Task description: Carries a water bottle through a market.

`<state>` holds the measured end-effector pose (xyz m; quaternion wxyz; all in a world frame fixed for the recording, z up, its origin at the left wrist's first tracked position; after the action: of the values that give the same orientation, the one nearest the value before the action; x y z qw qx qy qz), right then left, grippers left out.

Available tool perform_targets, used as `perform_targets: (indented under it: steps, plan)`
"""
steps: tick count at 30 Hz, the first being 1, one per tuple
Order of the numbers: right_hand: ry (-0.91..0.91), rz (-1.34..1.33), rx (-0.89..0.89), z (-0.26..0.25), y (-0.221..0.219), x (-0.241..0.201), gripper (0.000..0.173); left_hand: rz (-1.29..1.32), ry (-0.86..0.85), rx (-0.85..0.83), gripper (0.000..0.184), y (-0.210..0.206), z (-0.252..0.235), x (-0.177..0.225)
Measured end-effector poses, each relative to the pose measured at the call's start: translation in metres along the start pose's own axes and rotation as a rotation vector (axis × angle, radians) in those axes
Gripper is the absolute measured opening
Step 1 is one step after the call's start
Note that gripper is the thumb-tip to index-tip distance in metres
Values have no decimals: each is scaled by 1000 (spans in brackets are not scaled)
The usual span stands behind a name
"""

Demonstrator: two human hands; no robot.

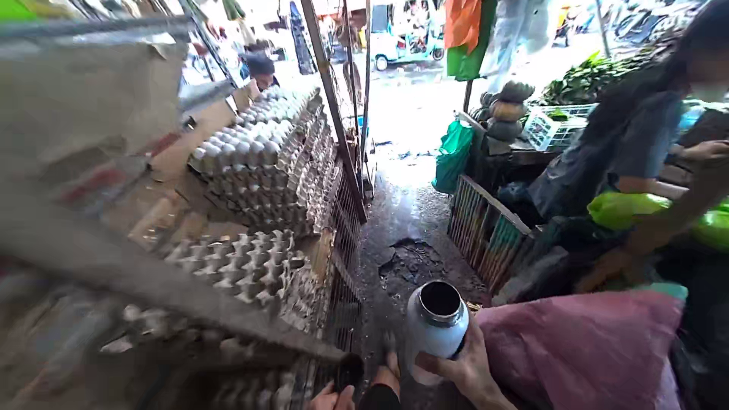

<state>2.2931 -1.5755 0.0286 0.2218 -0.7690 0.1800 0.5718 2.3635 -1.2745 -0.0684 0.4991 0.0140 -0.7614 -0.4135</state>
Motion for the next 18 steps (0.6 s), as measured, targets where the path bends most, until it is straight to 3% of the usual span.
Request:
perform_targets:
  steps: [3,7,12,15,18]
  plan:
    - [102,26,-5,-120,-11,48,108,127,3,-59,58,-24,-111,-55]
    - [334,41,-13,-289,-19,94,108,66,-89,-146,56,-26,-317,-94]
    - [393,141,2,-476,-6,116,104,-116,-283,-188,52,1,-597,-85]
    - [327,143,60,-573,10,137,101,-5,-426,-191,39,3,-735,-74]
    - [264,119,79,-674,37,184,104,107,-531,-190,33,-15,-863,-82]
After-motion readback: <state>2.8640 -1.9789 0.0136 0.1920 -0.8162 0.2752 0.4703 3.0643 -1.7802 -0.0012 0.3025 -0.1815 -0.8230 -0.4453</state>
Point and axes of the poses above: each hand's wrist, its own z-axis away from the middle knuckle, its own y-axis out of the back of the hand, x = y × z, the point moved 1 cm from there along -z, towards the middle knuckle, and after that the axes turned 12 degrees about -y, right-handed, at the moved point
